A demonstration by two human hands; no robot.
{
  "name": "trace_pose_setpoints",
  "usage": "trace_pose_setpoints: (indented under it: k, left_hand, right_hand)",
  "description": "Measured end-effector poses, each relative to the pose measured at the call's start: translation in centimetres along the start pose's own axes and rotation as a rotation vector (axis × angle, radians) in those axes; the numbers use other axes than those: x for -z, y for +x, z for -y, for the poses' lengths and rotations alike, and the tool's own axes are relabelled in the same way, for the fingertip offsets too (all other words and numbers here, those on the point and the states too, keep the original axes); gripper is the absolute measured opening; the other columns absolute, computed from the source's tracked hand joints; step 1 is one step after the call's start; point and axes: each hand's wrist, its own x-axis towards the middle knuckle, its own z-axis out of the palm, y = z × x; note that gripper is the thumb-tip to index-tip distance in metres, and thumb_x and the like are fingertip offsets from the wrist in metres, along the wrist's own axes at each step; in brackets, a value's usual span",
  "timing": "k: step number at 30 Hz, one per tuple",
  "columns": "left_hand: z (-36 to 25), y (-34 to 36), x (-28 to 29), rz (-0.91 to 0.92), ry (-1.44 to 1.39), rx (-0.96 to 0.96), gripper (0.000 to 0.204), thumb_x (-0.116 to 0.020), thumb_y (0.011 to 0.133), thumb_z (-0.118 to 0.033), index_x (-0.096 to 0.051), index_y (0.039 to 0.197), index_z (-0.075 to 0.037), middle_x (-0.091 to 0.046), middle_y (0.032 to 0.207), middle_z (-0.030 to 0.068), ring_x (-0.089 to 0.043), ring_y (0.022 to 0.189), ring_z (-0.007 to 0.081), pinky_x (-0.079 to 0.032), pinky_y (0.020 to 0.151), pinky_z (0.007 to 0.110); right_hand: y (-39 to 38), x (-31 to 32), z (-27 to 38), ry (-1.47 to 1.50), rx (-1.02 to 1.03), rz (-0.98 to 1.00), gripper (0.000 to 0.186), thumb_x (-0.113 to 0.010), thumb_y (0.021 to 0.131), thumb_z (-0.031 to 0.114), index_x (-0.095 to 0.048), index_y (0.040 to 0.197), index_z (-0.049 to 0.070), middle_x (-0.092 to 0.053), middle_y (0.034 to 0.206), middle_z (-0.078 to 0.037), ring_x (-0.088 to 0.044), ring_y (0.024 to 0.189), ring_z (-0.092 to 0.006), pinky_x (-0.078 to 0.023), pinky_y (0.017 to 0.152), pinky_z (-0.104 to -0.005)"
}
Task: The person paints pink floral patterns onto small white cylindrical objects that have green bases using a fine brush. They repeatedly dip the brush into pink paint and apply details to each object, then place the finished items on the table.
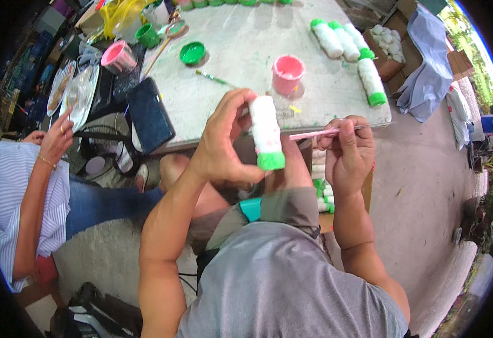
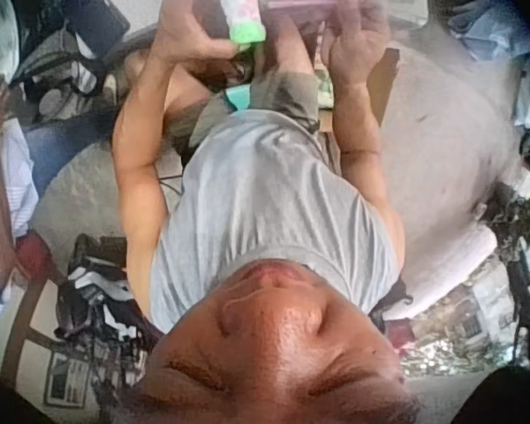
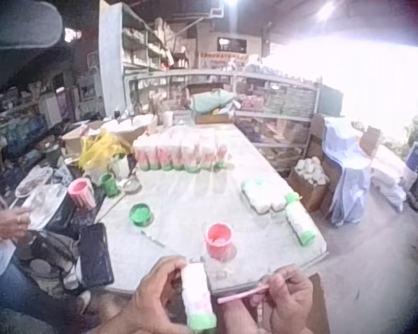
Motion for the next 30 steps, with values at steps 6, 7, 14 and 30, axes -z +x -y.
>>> trace_pose_setpoints:
  k: [6, 7, 14, 30]
  left_hand:
    - [-0.5, -0.1, -0.7, -0.032, -0.051, 0.057, 0.111, -0.095, 0.052, -0.012, -0.04, 0.148, 0.002, -0.047, 0.139, 0.0107, -0.054, 0.131, 0.0232, -0.044, 0.115, 0.039]
    - [-0.6, -0.3, -0.8, -0.03, -0.082, 0.07, 0.111, -0.094, 0.052, -0.011, -0.04, 0.148, 0.002, -0.047, 0.139, 0.0105, -0.054, 0.131, 0.0231, -0.044, 0.115, 0.039]
    - [-0.7, 0.3, -0.7, -0.021, -0.184, 0.108, 0.114, -0.094, 0.051, -0.007, -0.037, 0.149, 0.001, -0.05, 0.135, 0.0104, -0.056, 0.127, 0.0215, -0.046, 0.112, 0.038]
    - [-0.6, 0.0, -0.7, 0.001, -0.244, 0.062, 0.112, -0.091, 0.052, -0.007, -0.038, 0.15, 0.0, -0.048, 0.138, 0.0082, -0.052, 0.131, 0.0209, -0.042, 0.115, 0.038]
  right_hand:
    - [-1.4, 1.3, 0.8, 0.008, 0.072, -0.043, 0.012, -0.062, 0.107, 0.012, -0.058, 0.103, 0.002, -0.068, 0.088, -0.014, -0.061, 0.069, -0.0182, -0.053, 0.064, -0.0328]
    - [-1.9, 1.5, 1.0, 0.001, 0.072, -0.052, 0.011, -0.062, 0.107, 0.011, -0.058, 0.103, 0.001, -0.068, 0.088, -0.014, -0.061, 0.069, -0.0184, -0.053, 0.064, -0.0328]
    - [-2.6, 2.4, 2.4, 0.031, 0.157, -0.046, 0.01, -0.06, 0.107, 0.01, -0.058, 0.105, 0.0, -0.067, 0.09, -0.015, -0.061, 0.07, -0.0187, -0.054, 0.064, -0.0323]
    - [0.0, -1.3, 1.9, -0.085, 0.13, 0.036, 0.018, -0.066, 0.106, 0.017, -0.058, 0.105, 0.001, -0.07, 0.089, -0.013, -0.064, 0.071, -0.0144, -0.053, 0.064, -0.0274]
